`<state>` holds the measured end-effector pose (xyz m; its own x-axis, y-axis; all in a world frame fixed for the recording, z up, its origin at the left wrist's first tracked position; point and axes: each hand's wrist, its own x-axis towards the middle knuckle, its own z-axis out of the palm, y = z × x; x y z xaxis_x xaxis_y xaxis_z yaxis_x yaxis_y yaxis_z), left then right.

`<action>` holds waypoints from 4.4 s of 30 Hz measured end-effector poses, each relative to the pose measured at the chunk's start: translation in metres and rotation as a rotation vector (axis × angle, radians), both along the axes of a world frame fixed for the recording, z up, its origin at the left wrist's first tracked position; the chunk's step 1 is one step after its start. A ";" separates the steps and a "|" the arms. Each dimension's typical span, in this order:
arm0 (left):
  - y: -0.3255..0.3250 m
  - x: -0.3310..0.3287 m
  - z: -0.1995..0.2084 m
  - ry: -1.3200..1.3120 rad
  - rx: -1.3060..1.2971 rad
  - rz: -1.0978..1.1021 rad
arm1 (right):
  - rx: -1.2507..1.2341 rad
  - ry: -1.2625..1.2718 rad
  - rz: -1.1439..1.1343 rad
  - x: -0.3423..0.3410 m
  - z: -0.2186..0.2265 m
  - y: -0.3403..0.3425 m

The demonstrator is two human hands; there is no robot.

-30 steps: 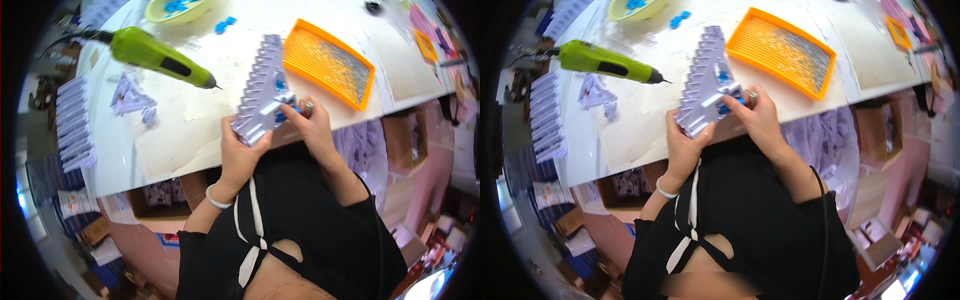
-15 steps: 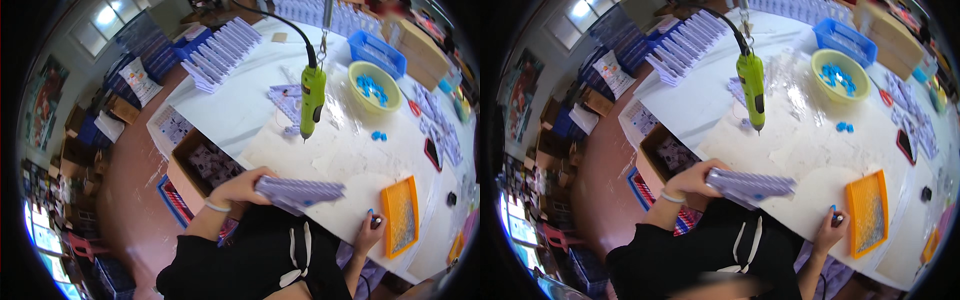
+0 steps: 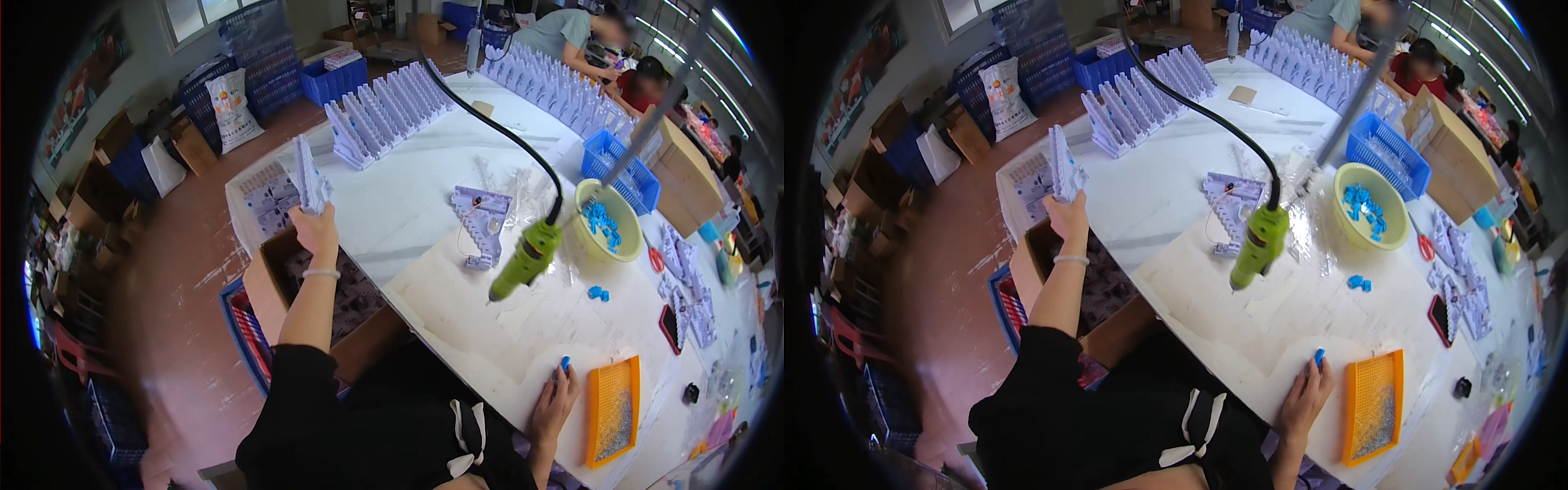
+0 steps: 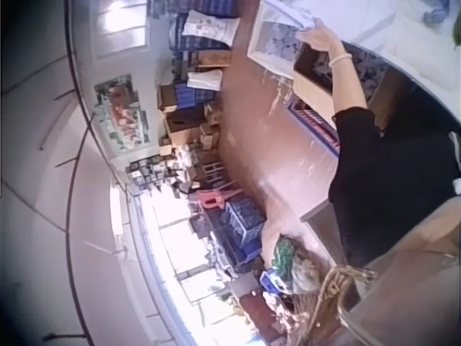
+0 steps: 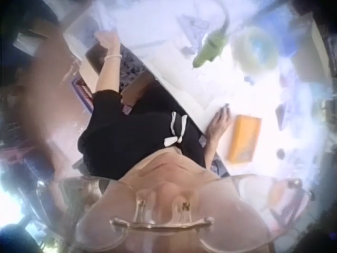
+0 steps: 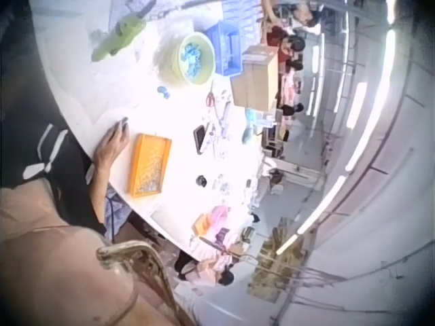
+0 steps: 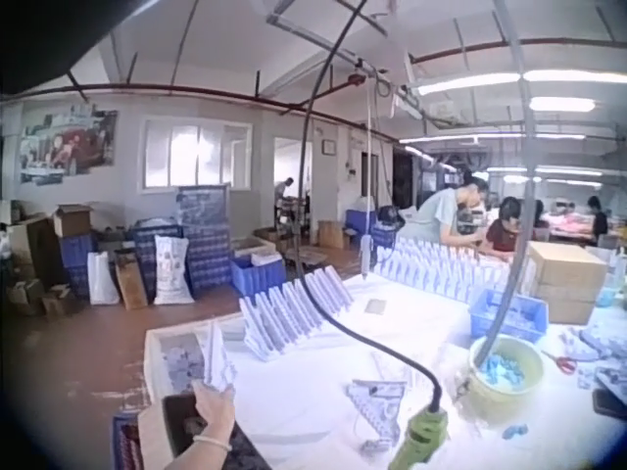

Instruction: The person assembles internal components of a plastic device by applying adhesive with a hot glue gun to a plastic chassis, then inserting a circuit board, wiring, and a battery compartment.

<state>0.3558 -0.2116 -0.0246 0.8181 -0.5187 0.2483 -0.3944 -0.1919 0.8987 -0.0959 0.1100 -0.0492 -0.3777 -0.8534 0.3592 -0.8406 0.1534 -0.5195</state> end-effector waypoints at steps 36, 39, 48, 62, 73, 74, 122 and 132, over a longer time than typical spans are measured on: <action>-0.141 0.012 -0.041 -0.453 0.307 -0.143 | -0.131 -0.369 0.812 0.213 0.035 -0.163; -0.137 0.008 -0.038 -0.432 0.286 -0.199 | -0.235 -0.607 0.635 0.286 0.001 -0.264; -0.145 0.016 -0.051 -0.388 0.365 -0.234 | -0.343 -0.547 0.163 0.308 -0.022 -0.522; -0.151 0.029 -0.049 -0.500 0.395 -0.271 | -0.037 0.038 0.243 0.277 -0.037 -0.664; -0.173 0.037 -0.052 -0.538 0.395 -0.329 | -0.025 0.084 0.306 0.271 -0.042 -0.683; -0.173 0.040 -0.050 -0.547 0.385 -0.338 | -0.011 0.077 0.308 0.275 -0.042 -0.683; -0.190 0.038 -0.065 -0.579 0.301 -0.314 | -0.495 -0.007 0.539 0.266 -0.035 -0.667; -0.189 0.040 -0.058 -0.444 0.266 -0.311 | -0.465 0.134 0.830 0.296 -0.033 -0.615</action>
<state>0.3955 -0.4010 -0.0826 0.4658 -0.8082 0.3604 -0.7948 -0.2030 0.5719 0.2003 -0.5053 -0.0820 0.3515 -0.5918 0.7254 -0.6455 -0.7144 -0.2700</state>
